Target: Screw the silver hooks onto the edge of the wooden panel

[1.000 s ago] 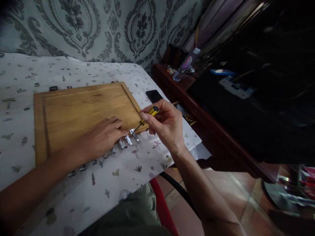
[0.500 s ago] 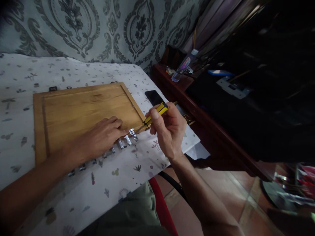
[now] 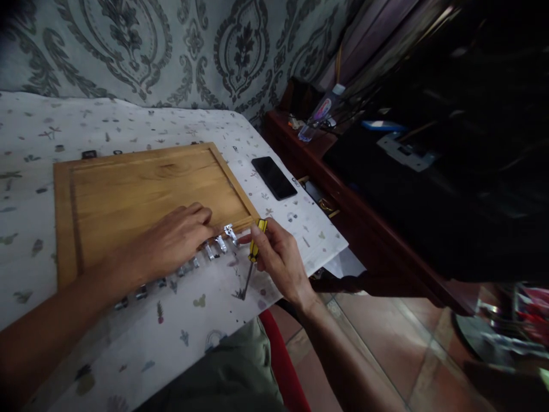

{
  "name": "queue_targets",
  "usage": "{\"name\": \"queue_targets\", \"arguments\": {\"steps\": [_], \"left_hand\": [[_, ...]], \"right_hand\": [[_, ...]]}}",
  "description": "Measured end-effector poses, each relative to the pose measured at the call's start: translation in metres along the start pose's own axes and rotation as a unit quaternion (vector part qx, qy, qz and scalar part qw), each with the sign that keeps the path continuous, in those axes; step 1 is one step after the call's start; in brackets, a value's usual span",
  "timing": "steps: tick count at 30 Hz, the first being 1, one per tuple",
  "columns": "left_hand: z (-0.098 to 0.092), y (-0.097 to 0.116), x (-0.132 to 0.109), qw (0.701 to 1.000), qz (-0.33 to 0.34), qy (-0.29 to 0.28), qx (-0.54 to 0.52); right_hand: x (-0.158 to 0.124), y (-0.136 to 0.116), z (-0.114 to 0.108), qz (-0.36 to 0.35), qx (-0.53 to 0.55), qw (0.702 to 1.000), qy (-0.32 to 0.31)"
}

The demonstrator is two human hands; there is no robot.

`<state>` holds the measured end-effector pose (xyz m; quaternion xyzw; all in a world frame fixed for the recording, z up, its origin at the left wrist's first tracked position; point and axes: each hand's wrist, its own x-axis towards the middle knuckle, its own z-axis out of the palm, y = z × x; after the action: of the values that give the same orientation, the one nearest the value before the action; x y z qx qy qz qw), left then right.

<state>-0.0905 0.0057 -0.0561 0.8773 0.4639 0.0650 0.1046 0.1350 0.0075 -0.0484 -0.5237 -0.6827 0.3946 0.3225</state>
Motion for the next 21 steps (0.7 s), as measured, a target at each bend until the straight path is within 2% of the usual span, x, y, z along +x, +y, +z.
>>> {"name": "queue_targets", "arguments": {"steps": [13,15,17,21], "left_hand": [[-0.001,0.001,0.002,1.0,-0.007,-0.005,0.004],[-0.001,0.001,0.001,1.0,-0.005,-0.004,-0.002],[-0.001,0.0,0.001,1.0,0.0,-0.001,-0.008],[0.001,0.0,-0.001,1.0,0.006,0.009,-0.005]], "right_hand": [[0.003,0.001,0.001,0.017,0.027,0.999,-0.013],[0.005,0.002,-0.002,-0.004,0.034,0.999,0.012],[0.008,0.002,-0.004,-0.044,0.064,0.994,0.071],[0.017,-0.001,-0.005,-0.141,0.145,0.965,0.17]]}}
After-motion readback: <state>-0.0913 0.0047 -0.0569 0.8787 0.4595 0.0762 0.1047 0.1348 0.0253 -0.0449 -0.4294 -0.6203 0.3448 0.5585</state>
